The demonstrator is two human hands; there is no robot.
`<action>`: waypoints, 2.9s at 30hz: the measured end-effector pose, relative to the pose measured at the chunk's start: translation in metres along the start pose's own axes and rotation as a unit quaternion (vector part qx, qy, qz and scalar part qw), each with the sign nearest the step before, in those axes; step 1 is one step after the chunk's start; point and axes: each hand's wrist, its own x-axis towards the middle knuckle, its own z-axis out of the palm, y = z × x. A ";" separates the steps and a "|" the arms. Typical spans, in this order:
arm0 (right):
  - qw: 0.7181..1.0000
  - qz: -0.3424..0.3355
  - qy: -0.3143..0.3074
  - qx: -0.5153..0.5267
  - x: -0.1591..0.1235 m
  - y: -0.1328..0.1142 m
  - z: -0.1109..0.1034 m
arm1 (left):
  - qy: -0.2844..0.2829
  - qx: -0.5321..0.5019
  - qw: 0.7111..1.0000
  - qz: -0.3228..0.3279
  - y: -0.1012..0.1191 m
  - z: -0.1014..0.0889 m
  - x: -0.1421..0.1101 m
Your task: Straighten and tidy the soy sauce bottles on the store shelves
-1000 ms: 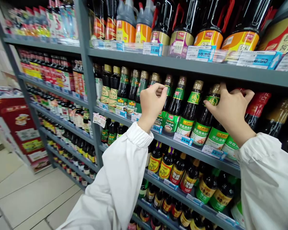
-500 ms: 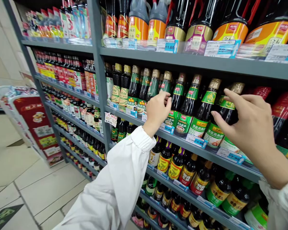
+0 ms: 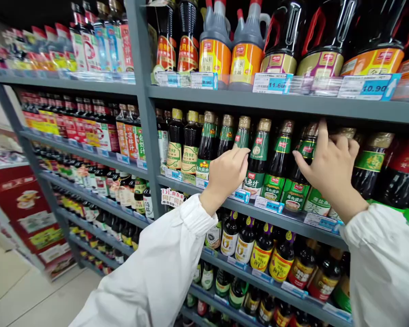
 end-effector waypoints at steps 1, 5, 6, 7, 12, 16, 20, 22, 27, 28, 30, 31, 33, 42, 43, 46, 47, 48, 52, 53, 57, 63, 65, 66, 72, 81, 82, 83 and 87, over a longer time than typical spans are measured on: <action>1.000 0.009 0.002 -0.009 0.003 -0.003 0.002 | 0.003 -0.001 1.000 0.008 -0.005 -0.002 -0.002; 0.999 0.045 0.003 -0.014 0.010 -0.011 0.000 | 0.018 -0.014 0.999 0.037 -0.021 -0.006 -0.008; 0.999 0.051 -0.001 -0.011 0.011 -0.013 -0.002 | 0.020 -0.019 0.999 0.041 -0.024 -0.007 -0.009; 0.998 0.056 -0.006 -0.007 0.011 -0.014 -0.004 | 0.021 -0.024 0.998 0.044 -0.026 -0.007 -0.010; 0.998 0.053 -0.030 0.013 0.014 -0.019 -0.011 | 0.022 -0.044 0.998 0.042 -0.034 -0.004 -0.010; 0.998 0.044 -0.037 0.008 0.017 -0.015 -0.011 | 0.023 -0.062 0.997 0.025 -0.035 -0.001 -0.006; 0.999 0.036 -0.034 -0.014 0.013 -0.015 -0.018 | 0.027 -0.068 0.997 0.019 -0.036 0.000 -0.003; 0.999 0.036 -0.016 -0.018 0.007 -0.021 -0.025 | 0.029 -0.069 0.997 0.012 -0.038 -0.001 -0.003; 1.000 0.000 0.000 -0.012 -0.008 -0.047 -0.027 | 0.034 -0.066 0.997 -0.008 -0.042 -0.004 -0.002; 1.000 -0.009 -0.010 -0.010 -0.008 -0.052 -0.023 | 0.035 -0.062 0.997 -0.008 -0.043 -0.005 -0.002; 1.000 -0.012 -0.023 -0.011 -0.003 -0.059 -0.011 | 0.039 -0.055 0.998 -0.006 -0.044 -0.005 -0.003; 1.000 -0.005 -0.026 -0.013 0.001 -0.061 -0.004 | 0.041 -0.052 0.998 -0.005 -0.044 -0.005 -0.004; 0.999 0.012 -0.029 -0.020 0.011 -0.064 0.007 | 0.043 -0.049 0.998 -0.005 -0.045 -0.006 -0.006; 0.990 0.042 -0.115 -0.069 0.038 -0.068 0.008 | 0.032 -0.035 0.999 -0.010 -0.051 0.001 -0.018; 0.990 0.041 -0.118 -0.065 0.039 -0.067 0.007 | 0.028 -0.038 0.999 -0.014 -0.051 0.003 -0.018; 0.991 0.033 -0.120 -0.049 0.042 -0.062 0.008 | 0.024 -0.055 0.998 -0.034 -0.052 0.007 -0.018; 0.991 0.032 -0.119 -0.047 0.043 -0.060 0.010 | 0.024 -0.060 0.997 -0.041 -0.052 0.008 -0.017; 0.991 0.032 -0.120 -0.047 0.044 -0.058 0.011 | 0.025 -0.065 0.996 -0.048 -0.053 0.009 -0.017; 0.991 0.022 -0.124 -0.054 0.048 -0.049 0.017 | 0.024 -0.076 0.994 -0.068 -0.058 0.012 -0.015; 0.990 0.020 -0.126 -0.053 0.049 -0.048 0.017 | 0.022 -0.080 0.994 -0.076 -0.060 0.012 -0.015; 0.984 0.049 -0.163 -0.056 0.047 -0.052 0.004 | 0.003 -0.095 0.989 -0.110 -0.065 0.009 -0.011; 0.993 0.063 -0.099 -0.031 0.042 -0.080 -0.032 | -0.064 -0.104 0.986 -0.118 -0.060 0.003 0.002; 0.995 0.074 -0.069 -0.017 0.046 -0.096 -0.032 | -0.079 -0.117 0.983 -0.121 -0.054 0.004 0.009; 0.995 0.080 -0.064 -0.013 0.049 -0.104 -0.028 | -0.086 -0.120 0.982 -0.120 -0.051 0.006 0.013; 0.990 0.113 -0.084 -0.025 0.070 -0.126 0.011 | -0.143 -0.056 0.974 -0.169 -0.031 0.015 0.040; 0.992 0.105 -0.068 -0.008 0.073 -0.114 0.026 | -0.194 -0.018 0.964 -0.182 -0.023 0.007 0.053; 0.992 0.104 -0.074 -0.007 0.074 -0.113 0.026 | -0.194 -0.014 0.964 -0.181 -0.023 0.007 0.054; 0.992 0.101 -0.079 -0.004 0.075 -0.112 0.025 | -0.192 -0.009 0.964 -0.181 -0.022 0.008 0.055; 0.992 0.073 -0.100 0.019 0.080 -0.105 0.023 | -0.170 0.012 0.969 -0.177 -0.018 0.012 0.053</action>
